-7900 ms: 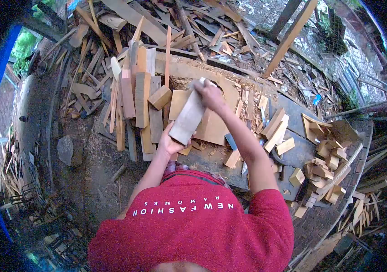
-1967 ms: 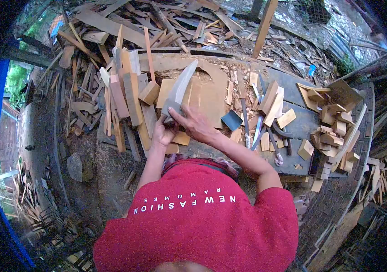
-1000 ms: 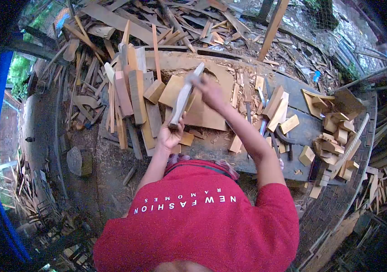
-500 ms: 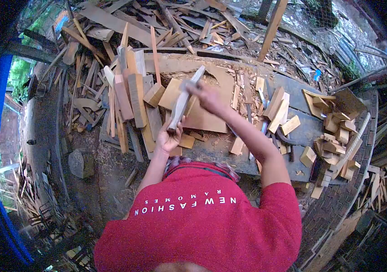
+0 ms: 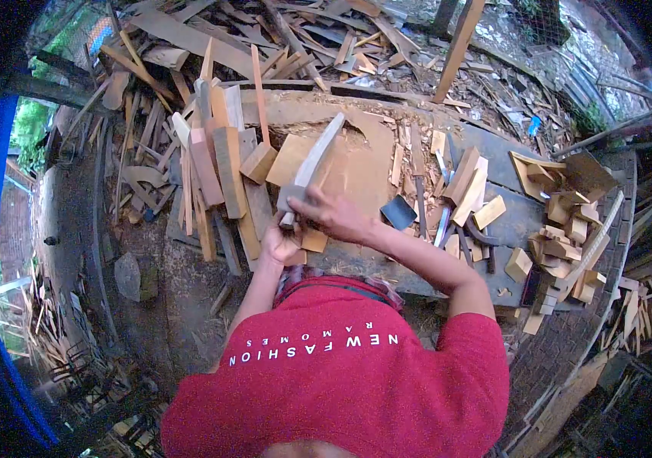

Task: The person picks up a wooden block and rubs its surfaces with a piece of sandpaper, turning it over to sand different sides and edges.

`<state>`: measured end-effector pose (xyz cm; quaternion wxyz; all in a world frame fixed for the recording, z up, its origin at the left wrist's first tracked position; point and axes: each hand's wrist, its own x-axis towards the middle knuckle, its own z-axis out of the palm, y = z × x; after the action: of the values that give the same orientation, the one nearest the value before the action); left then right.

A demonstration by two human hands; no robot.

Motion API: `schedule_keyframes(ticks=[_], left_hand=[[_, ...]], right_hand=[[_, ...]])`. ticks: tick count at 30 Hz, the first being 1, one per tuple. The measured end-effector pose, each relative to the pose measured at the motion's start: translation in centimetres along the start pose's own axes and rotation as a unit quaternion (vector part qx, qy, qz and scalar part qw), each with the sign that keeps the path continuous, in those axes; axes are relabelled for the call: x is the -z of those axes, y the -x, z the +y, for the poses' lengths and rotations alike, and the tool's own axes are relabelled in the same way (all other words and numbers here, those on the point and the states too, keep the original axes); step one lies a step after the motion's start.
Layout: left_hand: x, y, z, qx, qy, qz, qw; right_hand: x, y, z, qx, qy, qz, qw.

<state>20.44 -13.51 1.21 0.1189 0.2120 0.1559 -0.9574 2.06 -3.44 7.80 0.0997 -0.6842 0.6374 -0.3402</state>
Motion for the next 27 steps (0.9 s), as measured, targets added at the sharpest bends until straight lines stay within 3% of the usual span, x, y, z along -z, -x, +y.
schedule_keyframes(ticks=[2,5,7,10,13,14,16,18,21,23,25,27], left_hand=[[0.0,0.0,0.1,-0.007,-0.013,0.010,1.000],[-1.5,0.1,-0.3,0.072,0.026,-0.024,0.997],[-1.6,0.1,-0.7,0.059,0.005,-0.029,0.998],[-2.0,0.1,-0.8,0.048,-0.007,-0.013,0.999],[-1.9,0.0,-0.8,0.052,0.020,-0.008,0.998],[-2.0,0.0,-0.8,0.051,0.031,-0.003,0.998],[-1.5,0.2,-0.7,0.051,0.044,0.007,0.998],[-0.8,-0.1,-0.5,0.024,-0.005,-0.032,0.999],[-0.5,-0.1,-0.2,0.019,-0.004,0.006,1.000],[-1.1,0.0,-0.4,0.020,0.002,0.028,0.999],[-1.8,0.1,-0.7,0.042,-0.012,0.008,0.999],[-1.9,0.2,-0.9,0.024,-0.055,0.009,0.998]], right_hand=[[0.5,0.5,0.1,-0.011,-0.003,-0.095,0.995],[0.1,-1.6,6.6,-0.055,0.055,0.036,0.996],[0.9,-3.0,10.0,-0.181,0.111,0.065,0.975],[2.1,-4.1,11.8,-0.222,0.150,0.055,0.962],[0.5,-3.9,8.4,-0.192,0.104,0.040,0.975],[-0.3,-3.3,7.3,-0.123,0.090,0.033,0.988],[-0.3,-1.7,2.2,-0.082,0.097,-0.056,0.990],[0.6,-1.2,-1.2,-0.039,0.085,-0.047,0.995],[0.5,-0.9,1.9,-0.026,0.028,-0.072,0.997],[0.4,-2.4,5.9,-0.059,0.094,0.068,0.991],[1.6,-3.7,9.3,-0.176,0.111,0.098,0.973],[2.0,-4.2,13.4,-0.237,0.170,0.050,0.955]])
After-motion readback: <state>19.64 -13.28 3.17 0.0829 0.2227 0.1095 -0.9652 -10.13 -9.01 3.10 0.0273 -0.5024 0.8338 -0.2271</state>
